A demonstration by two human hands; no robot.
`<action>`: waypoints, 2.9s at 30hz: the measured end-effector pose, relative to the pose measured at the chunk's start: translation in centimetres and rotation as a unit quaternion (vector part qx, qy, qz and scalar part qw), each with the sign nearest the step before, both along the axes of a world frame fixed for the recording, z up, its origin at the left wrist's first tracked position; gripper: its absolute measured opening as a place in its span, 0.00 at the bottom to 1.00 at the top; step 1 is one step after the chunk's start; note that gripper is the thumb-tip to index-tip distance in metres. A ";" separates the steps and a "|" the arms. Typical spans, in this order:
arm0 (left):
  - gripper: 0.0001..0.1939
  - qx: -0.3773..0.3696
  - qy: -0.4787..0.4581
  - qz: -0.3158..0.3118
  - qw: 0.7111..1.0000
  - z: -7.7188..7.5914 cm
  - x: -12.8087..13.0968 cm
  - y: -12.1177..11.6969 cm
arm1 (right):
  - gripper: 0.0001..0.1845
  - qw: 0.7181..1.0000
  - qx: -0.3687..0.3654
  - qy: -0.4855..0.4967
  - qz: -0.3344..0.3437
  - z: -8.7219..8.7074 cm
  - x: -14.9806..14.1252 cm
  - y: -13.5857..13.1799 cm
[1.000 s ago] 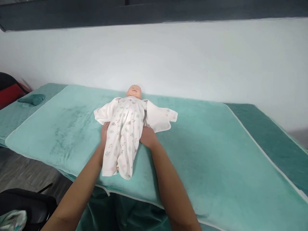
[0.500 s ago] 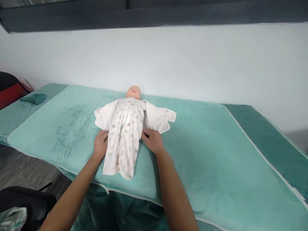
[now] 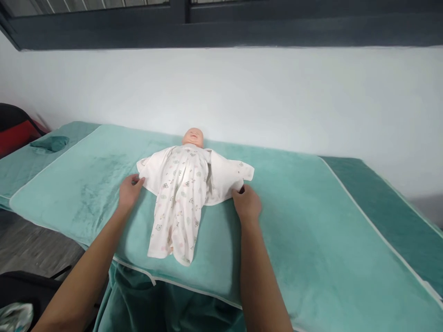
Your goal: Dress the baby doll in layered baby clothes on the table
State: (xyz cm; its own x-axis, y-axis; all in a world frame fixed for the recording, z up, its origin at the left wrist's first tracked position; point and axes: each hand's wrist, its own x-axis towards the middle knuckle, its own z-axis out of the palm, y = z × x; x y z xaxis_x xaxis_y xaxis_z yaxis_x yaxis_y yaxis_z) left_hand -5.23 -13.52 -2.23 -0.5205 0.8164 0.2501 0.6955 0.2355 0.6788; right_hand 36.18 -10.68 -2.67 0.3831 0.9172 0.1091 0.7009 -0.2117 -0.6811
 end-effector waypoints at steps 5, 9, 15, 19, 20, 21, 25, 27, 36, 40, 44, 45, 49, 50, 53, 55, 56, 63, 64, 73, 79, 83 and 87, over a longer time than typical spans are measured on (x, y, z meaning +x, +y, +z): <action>0.14 -0.009 0.081 0.001 0.997 -0.4 1.7 -0.5 | 0.18 0.919 0.099 0.363 0.121 3.7 -2.9 1.1; 0.08 -0.012 0.102 0.001 0.995 -0.6 2.2 -1.1 | 0.12 0.878 0.103 0.380 0.274 9.4 -7.3 0.6; 0.09 0.019 0.062 0.018 0.998 -0.7 2.1 -1.3 | 0.01 0.884 0.110 0.040 0.452 11.8 -10.1 -3.8; 0.10 0.008 0.025 0.031 0.999 -0.6 2.2 -1.4 | 0.13 0.924 0.193 -0.021 0.330 7.7 -8.9 -5.7; 0.10 0.005 0.021 0.031 0.999 -0.6 2.2 -1.5 | 0.12 0.933 0.191 -0.020 0.304 6.7 -8.6 -5.9; 0.10 0.005 0.018 0.032 0.999 -0.6 2.2 -1.5 | 0.10 0.937 0.182 -0.017 0.297 5.9 -8.4 -6.2; 0.13 0.028 0.015 0.033 0.999 -1.0 2.0 -1.4 | 0.07 0.906 0.143 -0.020 0.397 5.3 -7.9 -6.8; 0.15 0.041 0.008 0.027 0.999 -1.2 1.9 -1.3 | 0.08 0.891 0.115 -0.016 0.439 6.6 -7.3 -6.5; 0.20 0.067 0.000 0.017 0.998 -1.0 1.8 -1.4 | 0.07 0.940 0.176 0.071 0.282 10.7 -12.1 2.7; 0.18 0.096 -0.027 0.002 0.995 -0.8 1.7 -1.8 | 0.09 0.950 0.215 -0.009 0.227 8.4 -16.4 4.4; 0.12 0.143 -0.108 -0.012 0.984 -0.3 2.4 -1.9 | 0.10 0.944 0.215 0.060 0.243 7.0 -16.7 3.8; 0.10 0.170 -0.134 -0.011 0.976 0.1 2.9 -1.7 | 0.09 0.944 0.198 0.100 0.244 7.0 -16.4 3.7; 0.06 0.307 -0.202 -0.072 0.927 3.6 6.2 -0.6 | 0.11 0.931 0.155 0.243 0.225 7.2 -15.1 3.9; 0.05 0.338 -0.201 -0.108 0.913 4.8 7.2 -0.4 | 0.11 0.924 0.148 0.274 0.223 7.2 -14.9 4.0; 0.07 0.371 -0.134 -0.237 0.888 8.1 10.1 -0.2 | 0.10 0.899 0.138 0.351 0.223 7.0 -14.5 4.4; 0.10 0.350 -0.056 -0.326 0.876 9.1 11.6 -0.6 | 0.11 0.887 0.138 0.382 0.221 6.9 -14.2 4.9; 0.11 0.328 -0.012 -0.374 0.867 9.1 12.2 -1.0 | 0.11 0.884 0.136 0.388 0.222 6.8 -14.0 5.1; 0.13 0.185 0.211 -0.494 0.823 6.2 14.0 -2.6 | 0.20 0.946 0.161 0.108 0.258 9.0 -14.8 5.0; 0.12 0.186 0.211 -0.481 0.830 6.0 14.1 -2.7 | 0.22 0.949 0.169 0.047 0.262 9.5 -15.3 4.5; 0.16 0.242 0.054 -0.321 0.914 4.1 9.8 -5.2 | 0.08 0.938 0.123 -0.098 0.310 9.5 -17.3 3.6; 0.14 0.110 -0.104 -0.247 0.957 1.3 7.6 -5.5 | 0.09 0.936 0.135 0.119 0.302 8.8 -16.4 4.9; 0.08 0.082 -0.128 -0.214 0.965 0.5 7.6 -5.6 | 0.07 0.917 0.166 0.258 0.256 8.1 -16.1 5.8; 0.04 0.139 -0.107 -0.196 0.965 0.5 7.9 -6.5 | 0.09 0.888 0.171 0.366 0.220 8.1 -15.5 6.0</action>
State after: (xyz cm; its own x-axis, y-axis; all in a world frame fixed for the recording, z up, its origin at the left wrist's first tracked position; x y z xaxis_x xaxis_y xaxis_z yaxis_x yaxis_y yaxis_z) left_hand 2.70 -20.00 -1.69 -0.2496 0.8777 0.4090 0.5313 -0.2290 0.8156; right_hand 20.69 -4.64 5.45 0.0789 0.9566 0.2805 0.0076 0.2808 -0.9597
